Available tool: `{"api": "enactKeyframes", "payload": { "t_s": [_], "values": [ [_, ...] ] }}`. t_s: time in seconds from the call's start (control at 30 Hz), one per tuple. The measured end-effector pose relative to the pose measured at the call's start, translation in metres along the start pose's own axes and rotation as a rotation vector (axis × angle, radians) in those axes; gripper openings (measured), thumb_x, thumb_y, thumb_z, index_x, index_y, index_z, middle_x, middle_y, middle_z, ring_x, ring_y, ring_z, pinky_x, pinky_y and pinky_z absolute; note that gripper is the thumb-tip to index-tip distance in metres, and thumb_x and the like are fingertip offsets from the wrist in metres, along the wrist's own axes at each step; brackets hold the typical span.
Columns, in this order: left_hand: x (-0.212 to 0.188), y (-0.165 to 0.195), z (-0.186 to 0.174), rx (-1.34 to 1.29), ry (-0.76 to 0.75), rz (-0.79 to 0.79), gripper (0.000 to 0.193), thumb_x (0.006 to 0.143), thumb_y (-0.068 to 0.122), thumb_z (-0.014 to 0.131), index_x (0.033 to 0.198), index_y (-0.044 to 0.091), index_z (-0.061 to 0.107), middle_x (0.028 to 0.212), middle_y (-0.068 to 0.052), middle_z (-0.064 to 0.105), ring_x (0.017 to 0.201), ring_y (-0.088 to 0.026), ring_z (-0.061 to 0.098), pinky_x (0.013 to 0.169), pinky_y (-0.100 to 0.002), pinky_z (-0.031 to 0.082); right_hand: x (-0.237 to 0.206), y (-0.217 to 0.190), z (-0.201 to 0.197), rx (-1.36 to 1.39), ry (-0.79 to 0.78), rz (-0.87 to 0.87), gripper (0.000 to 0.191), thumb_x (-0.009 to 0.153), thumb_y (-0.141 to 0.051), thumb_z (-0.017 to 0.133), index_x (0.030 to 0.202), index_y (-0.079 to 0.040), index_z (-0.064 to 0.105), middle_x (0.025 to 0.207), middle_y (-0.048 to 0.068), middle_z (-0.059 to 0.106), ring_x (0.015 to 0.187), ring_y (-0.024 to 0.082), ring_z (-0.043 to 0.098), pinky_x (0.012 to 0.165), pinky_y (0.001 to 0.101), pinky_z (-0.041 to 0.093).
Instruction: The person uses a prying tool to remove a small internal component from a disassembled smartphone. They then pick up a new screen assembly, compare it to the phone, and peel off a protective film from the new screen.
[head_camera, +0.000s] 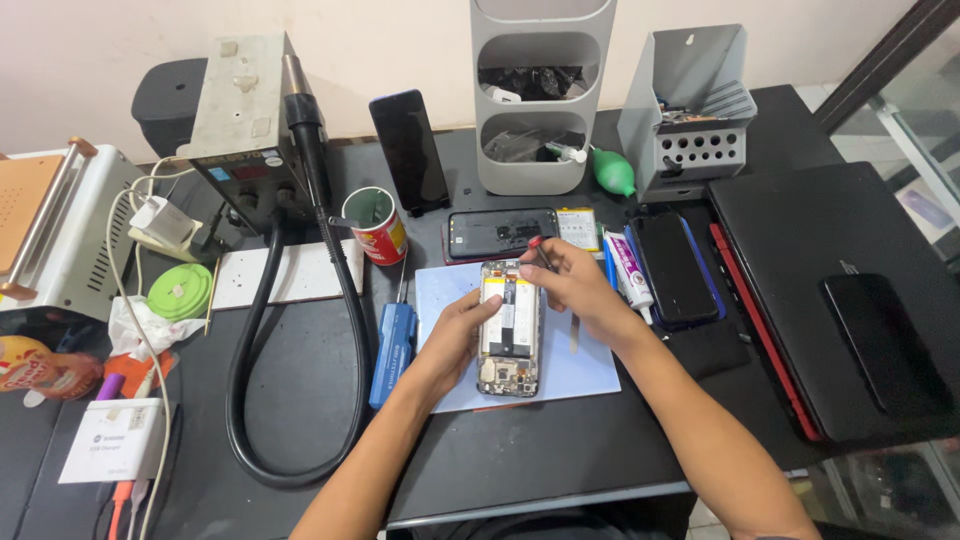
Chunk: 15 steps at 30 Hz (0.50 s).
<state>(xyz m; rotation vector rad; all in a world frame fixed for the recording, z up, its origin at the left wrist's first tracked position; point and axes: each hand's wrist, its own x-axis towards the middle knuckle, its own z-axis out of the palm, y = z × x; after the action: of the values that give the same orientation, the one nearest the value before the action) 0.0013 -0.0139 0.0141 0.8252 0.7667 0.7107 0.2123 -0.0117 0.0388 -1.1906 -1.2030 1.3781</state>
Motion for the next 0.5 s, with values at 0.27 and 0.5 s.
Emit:
{"api": "enactKeyframes", "payload": {
  "t_s": [0.27,0.5],
  "values": [
    [0.0,-0.002,-0.003,-0.013,0.025,0.019,0.049,0.096,0.023,0.064,0.138,-0.002,0.058,0.113,-0.012,0.072,0.095,-0.017,0.072,0.083,-0.031,0.059,0.004,0.013,-0.006,0.178,0.003,0.062,0.025,0.091,-0.021,0.073,0.107,-0.004,0.063,0.072,-0.001,0.054,0.048,0.003,0.04,0.044,0.0233,0.033],
    [0.0,0.007,-0.008,-0.004,0.087,0.06,0.045,0.096,0.017,0.061,0.137,-0.004,0.059,0.111,-0.014,0.073,0.092,-0.016,0.073,0.079,-0.029,0.06,0.015,0.022,-0.037,-0.633,0.39,-0.534,0.022,0.099,-0.015,0.06,0.111,-0.003,0.074,0.095,0.008,0.066,0.076,0.019,0.064,0.069,0.0324,0.051]
  ]
}}
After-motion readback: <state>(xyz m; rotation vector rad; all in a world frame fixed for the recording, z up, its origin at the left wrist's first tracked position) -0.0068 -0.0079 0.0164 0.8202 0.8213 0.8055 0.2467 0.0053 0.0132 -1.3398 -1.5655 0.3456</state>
